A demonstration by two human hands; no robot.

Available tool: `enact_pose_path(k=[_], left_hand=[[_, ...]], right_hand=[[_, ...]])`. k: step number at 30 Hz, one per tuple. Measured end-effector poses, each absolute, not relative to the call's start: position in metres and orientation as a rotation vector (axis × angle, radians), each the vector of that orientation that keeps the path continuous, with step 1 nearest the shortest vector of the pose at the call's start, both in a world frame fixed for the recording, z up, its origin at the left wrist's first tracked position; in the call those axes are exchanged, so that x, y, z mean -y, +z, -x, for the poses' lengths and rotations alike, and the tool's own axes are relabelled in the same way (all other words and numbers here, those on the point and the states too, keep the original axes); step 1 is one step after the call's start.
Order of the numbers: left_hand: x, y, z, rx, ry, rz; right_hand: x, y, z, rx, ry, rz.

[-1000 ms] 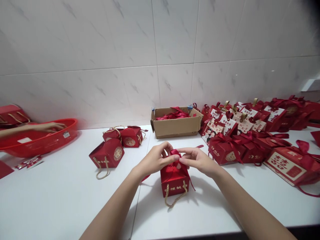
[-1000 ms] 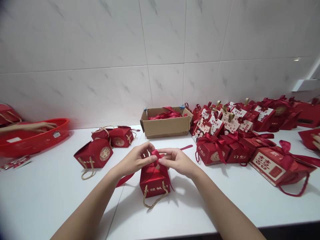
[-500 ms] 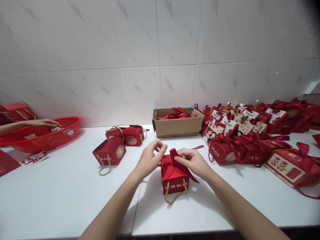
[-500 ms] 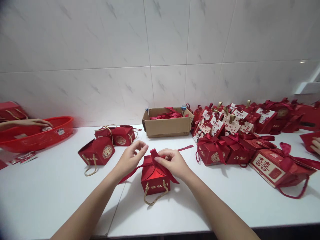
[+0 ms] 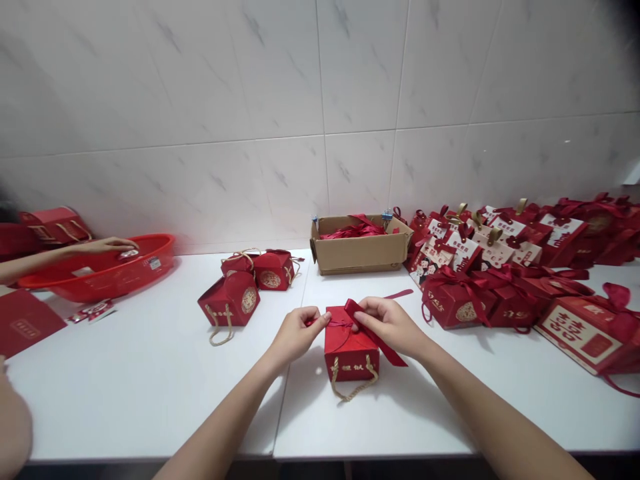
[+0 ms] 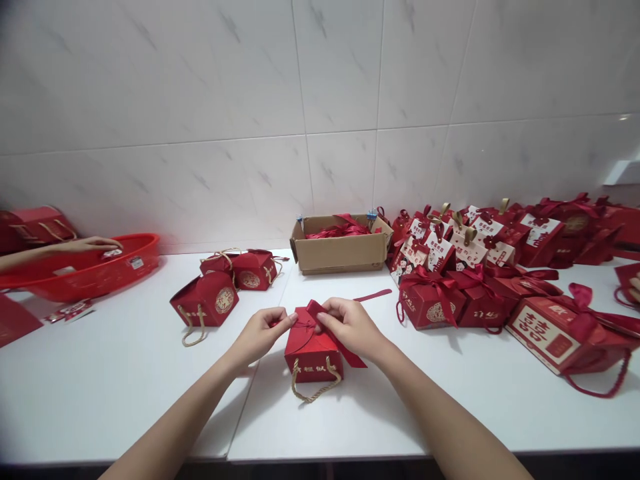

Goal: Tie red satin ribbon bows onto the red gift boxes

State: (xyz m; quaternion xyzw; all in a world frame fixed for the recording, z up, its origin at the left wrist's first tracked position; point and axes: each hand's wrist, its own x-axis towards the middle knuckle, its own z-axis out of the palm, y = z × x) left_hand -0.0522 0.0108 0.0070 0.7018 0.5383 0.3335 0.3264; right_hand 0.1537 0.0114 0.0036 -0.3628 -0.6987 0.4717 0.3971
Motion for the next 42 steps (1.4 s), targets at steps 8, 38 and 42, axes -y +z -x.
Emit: enact_pose_path(k=[8, 38, 42], left_hand=[[0.001, 0.061, 0.054, -1.17, 0.635, -1.767], [-0.021, 0.02, 0.053, -0.893, 0.869, -1.884], [-0.02, 0.015, 0.05, -0.844, 0.936, -1.847]], right_hand=[[-0.008, 0.005, -0.138, 1.913, 0.723, 1.062], [-0.008, -0.012, -0.131, 1.606, 1.019, 0.986], [-0.006, -0.01, -0.131, 1.579, 1.03, 0.995]])
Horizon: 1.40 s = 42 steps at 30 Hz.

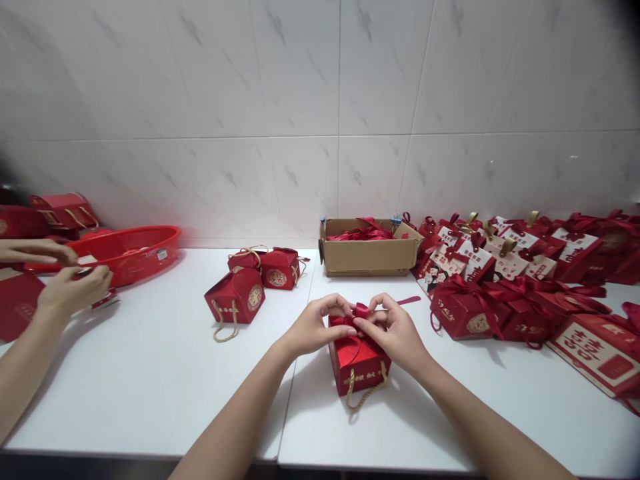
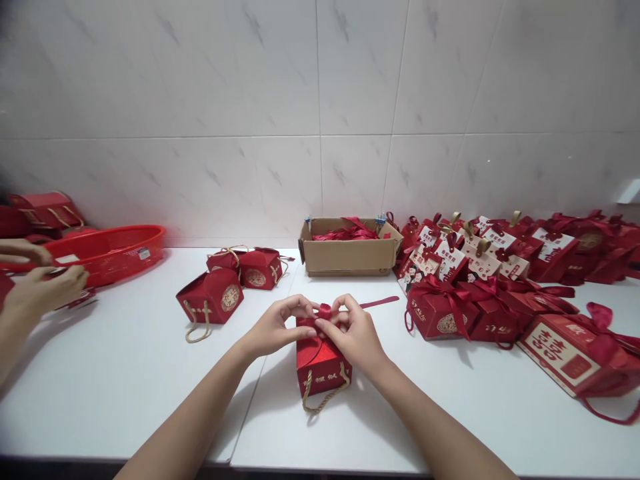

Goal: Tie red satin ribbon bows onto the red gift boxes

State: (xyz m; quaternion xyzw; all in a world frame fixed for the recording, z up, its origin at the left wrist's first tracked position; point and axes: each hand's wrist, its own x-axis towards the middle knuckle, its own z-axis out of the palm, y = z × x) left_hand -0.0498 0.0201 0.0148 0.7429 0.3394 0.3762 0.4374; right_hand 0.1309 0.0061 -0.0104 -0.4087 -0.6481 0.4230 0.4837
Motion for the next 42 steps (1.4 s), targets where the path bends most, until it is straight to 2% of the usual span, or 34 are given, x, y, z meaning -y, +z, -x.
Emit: enact_pose_path(k=[7, 16, 33, 38, 42], left_hand=[[-0.02, 0.007, 0.039, -0.953, 1.031, -1.841], [-0.018, 0.008, 0.04, -0.989, 1.093, -1.946], [-0.022, -0.006, 0.039, -1.044, 1.232, -2.299], [-0.023, -0.005, 0.039, -0.975, 1.374, -2.674], [-0.024, -0.005, 0.039, -0.946, 1.471, -3.009]], right_hand=[[-0.005, -0.012, -0.132, 1.557, 1.047, 0.912], [0.002, -0.013, -0.132, 1.7, 0.658, 1.029], [-0.001, -0.008, -0.143, 1.931, 0.39, 1.016], [-0.003, -0.009, -0.142, 1.98, 0.29, 0.973], [-0.004, -0.004, -0.143, 1.985, 0.366, 1.049]])
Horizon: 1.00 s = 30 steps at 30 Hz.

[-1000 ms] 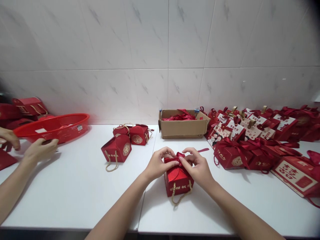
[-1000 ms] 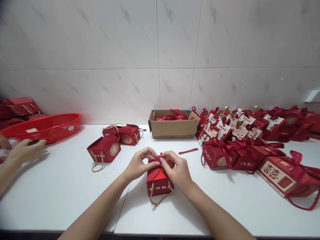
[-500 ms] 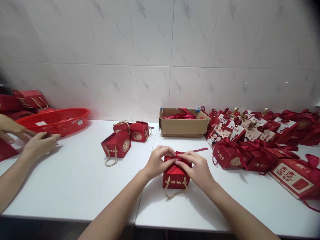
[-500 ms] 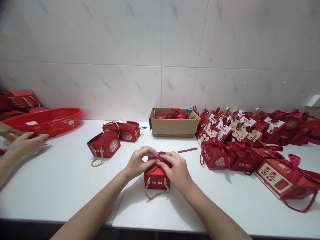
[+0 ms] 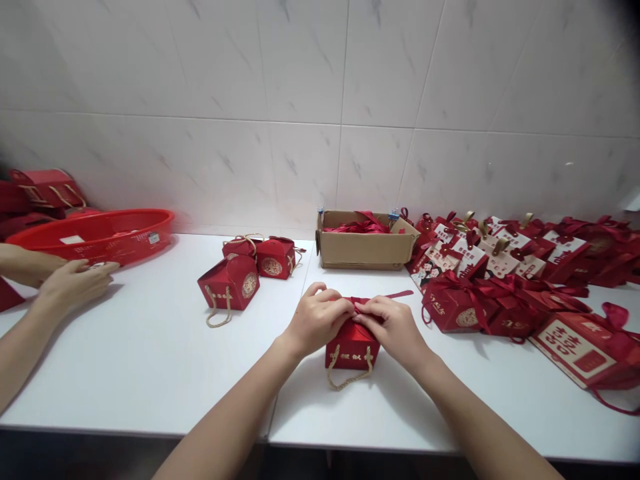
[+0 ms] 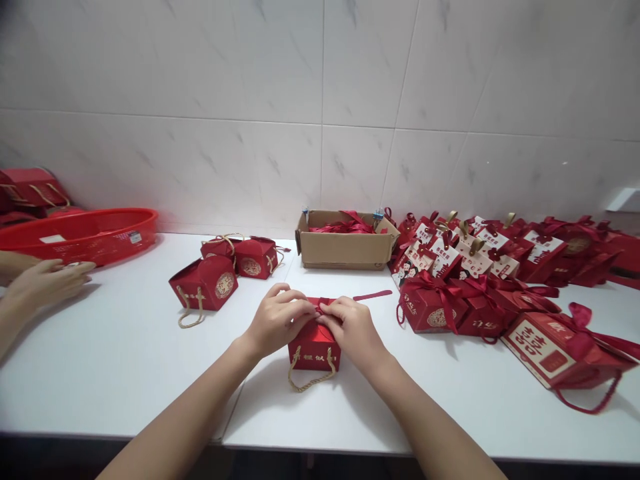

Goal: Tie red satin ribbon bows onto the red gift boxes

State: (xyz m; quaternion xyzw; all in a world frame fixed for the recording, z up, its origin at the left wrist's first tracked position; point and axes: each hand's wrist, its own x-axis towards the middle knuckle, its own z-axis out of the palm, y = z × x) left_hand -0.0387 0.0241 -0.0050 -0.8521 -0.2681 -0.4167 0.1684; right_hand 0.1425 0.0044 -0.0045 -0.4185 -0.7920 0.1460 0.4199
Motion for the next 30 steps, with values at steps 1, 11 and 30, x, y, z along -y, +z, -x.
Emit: enact_pose_path(k=[1, 11, 30], left_hand=[[-0.024, -0.005, 0.039, 0.738, -1.162, 2.394], [-0.024, 0.002, 0.04, 0.891, -1.202, 2.663], [-0.019, 0.005, 0.046, 1.014, -1.313, 2.921]], right_hand=[[-0.005, -0.003, -0.143, 1.982, 0.401, 1.077], [-0.016, -0.005, -0.151, 1.893, 0.849, 1.07], [-0.011, -0.01, -0.151, 1.646, 1.433, 0.841]])
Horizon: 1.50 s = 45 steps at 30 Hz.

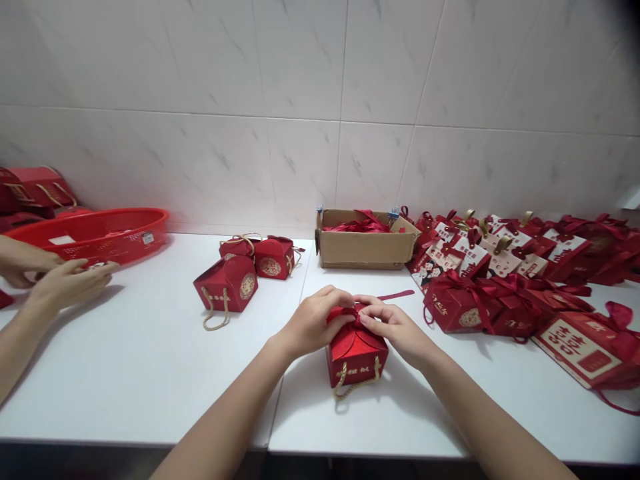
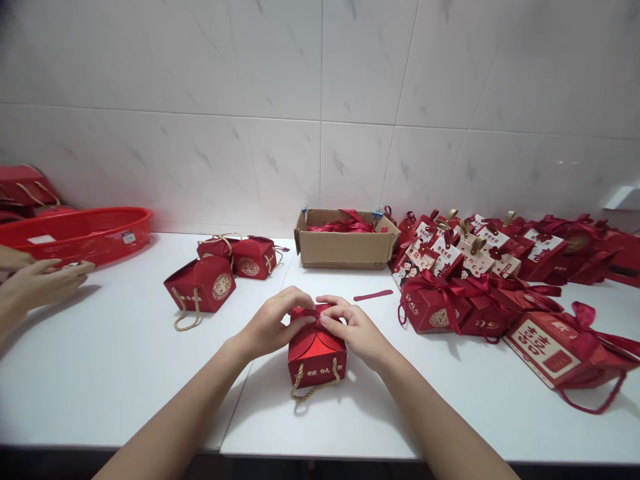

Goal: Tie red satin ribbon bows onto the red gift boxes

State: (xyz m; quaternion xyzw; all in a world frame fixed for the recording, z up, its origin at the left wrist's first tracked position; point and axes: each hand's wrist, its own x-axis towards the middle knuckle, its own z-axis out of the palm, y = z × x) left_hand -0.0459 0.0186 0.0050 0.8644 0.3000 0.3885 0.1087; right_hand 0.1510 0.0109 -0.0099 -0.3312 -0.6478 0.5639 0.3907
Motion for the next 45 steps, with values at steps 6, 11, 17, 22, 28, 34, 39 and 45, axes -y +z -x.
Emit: enact_pose_path(k=[6, 11, 17, 22, 28, 34, 39, 45], left_hand=[[-0.023, -0.005, 0.036, -0.8, 1.188, -2.02], [-0.021, 0.008, 0.043, -0.964, 1.207, -2.034], [-0.014, 0.016, 0.05, -1.001, 0.896, -2.248], [-0.016, 0.012, 0.05, -0.941, 0.893, -2.236], [-0.021, 0.009, 0.052, -0.861, 0.887, -2.234], [-0.017, 0.012, 0.051, -0.852, 0.878, -2.227], [-0.014, 0.017, 0.049, -0.852, 0.853, -2.277], [-0.013, 0.014, 0.047, -0.828, 0.831, -2.25]], right_hand=[[-0.007, -0.009, -0.143, 1.699, 1.361, 0.829], [-0.004, -0.009, -0.137, 1.652, 1.3, 0.889], [-0.001, -0.009, -0.139, 1.781, 1.04, 1.088], [0.004, 0.001, -0.149, 1.981, 0.94, 1.142], [0.005, 0.017, -0.167, 2.173, 0.854, 1.042], [0.0, 0.009, -0.166, 2.121, 0.679, 1.002], [0.003, 0.011, -0.167, 2.088, 0.544, 1.127], [0.017, 0.043, -0.196, 2.38, 0.721, 1.199]])
